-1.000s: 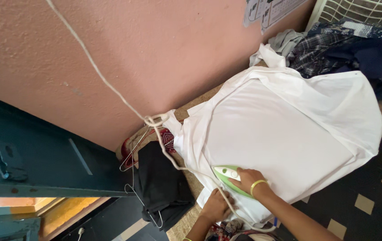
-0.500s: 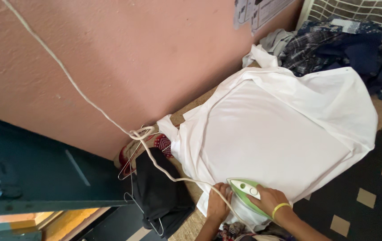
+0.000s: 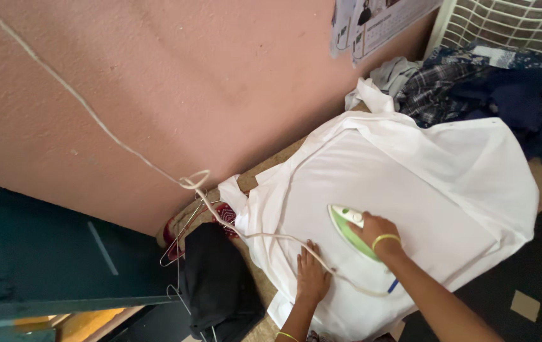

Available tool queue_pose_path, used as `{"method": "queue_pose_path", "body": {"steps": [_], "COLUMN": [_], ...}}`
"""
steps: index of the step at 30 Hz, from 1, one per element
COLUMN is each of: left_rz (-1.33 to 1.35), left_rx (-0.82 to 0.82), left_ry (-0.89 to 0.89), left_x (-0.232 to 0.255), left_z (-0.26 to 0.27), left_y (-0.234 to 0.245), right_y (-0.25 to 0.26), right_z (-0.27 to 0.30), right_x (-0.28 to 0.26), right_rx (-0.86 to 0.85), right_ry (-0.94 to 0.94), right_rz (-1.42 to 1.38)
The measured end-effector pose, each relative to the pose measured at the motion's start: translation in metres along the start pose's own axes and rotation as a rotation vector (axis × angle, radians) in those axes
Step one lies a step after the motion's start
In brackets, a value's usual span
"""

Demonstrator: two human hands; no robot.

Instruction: The person irons a white shirt on a patterned mat on the floor. They use a green and white iron to smooth the shirt, adjusting the fabric and ironing different sections including the sleeves.

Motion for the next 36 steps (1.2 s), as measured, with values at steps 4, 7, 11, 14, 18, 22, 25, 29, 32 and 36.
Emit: {"method": "queue_pose_path", "body": {"steps": [4, 7, 11, 14, 18, 22, 25, 29, 32, 36], "left_rz": [-0.003, -0.032, -0.167, -0.195, -0.347, -0.449, -0.469, -0.487, -0.443, -0.432], "left_rx": [-0.012, -0.054, -0.089, -0.231, -0.352, -0.361, -0.383, -0.404, -0.387, -0.396], "left_ry": [0.110, 0.204, 0.295, 0.387, 0.453, 0.444, 0.437, 0.412, 0.385, 0.365], "left_x": [0.009, 0.015, 0.022, 0.025, 0.039, 0.046, 0.044, 0.042, 0.039, 0.036], "left_z": [-0.021, -0.038, -0.061, -0.076, -0.096, -0.104, -0.106, -0.104, -0.104, -0.107], "left_y": [0.015, 0.035, 0.071, 0.085, 0.091, 0.089, 0.090, 0.093, 0.098, 0.101], "right_y": [0.036, 0.058, 0.085, 0.100, 0.115, 0.129, 0.139, 0.143, 0.136, 0.119], "right_z": [-0.042, -0.072, -0.114, -0.145, -0.182, -0.216, -0.238, -0.252, -0.249, -0.220], "right_x": [0.023, 0.040, 0.062, 0.079, 0.091, 0.093, 0.090, 0.092, 0.107, 0.147], "right_rx": [0.045, 0.064, 0.104, 0.126, 0.144, 0.160, 0.159, 0.154, 0.120, 0.090], "right_ry": [-0.020, -0.034, -0.070, -0.078, -0.069, -0.053, -0.056, -0.061, -0.097, -0.120], "right_rz": [0.006, -0.003, 0.026, 0.025, 0.038, 0.047, 0.054, 0.046, 0.045, 0.034]}}
Point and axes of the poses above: each hand's wrist, its own z-axis away from the middle knuckle, its own y-axis out of the back of the hand, x = y × z, the point moved 5 cm from there along -z, towards the middle knuckle, and after that the axes turned 15 degrees about -x, right-handed, at the moved point
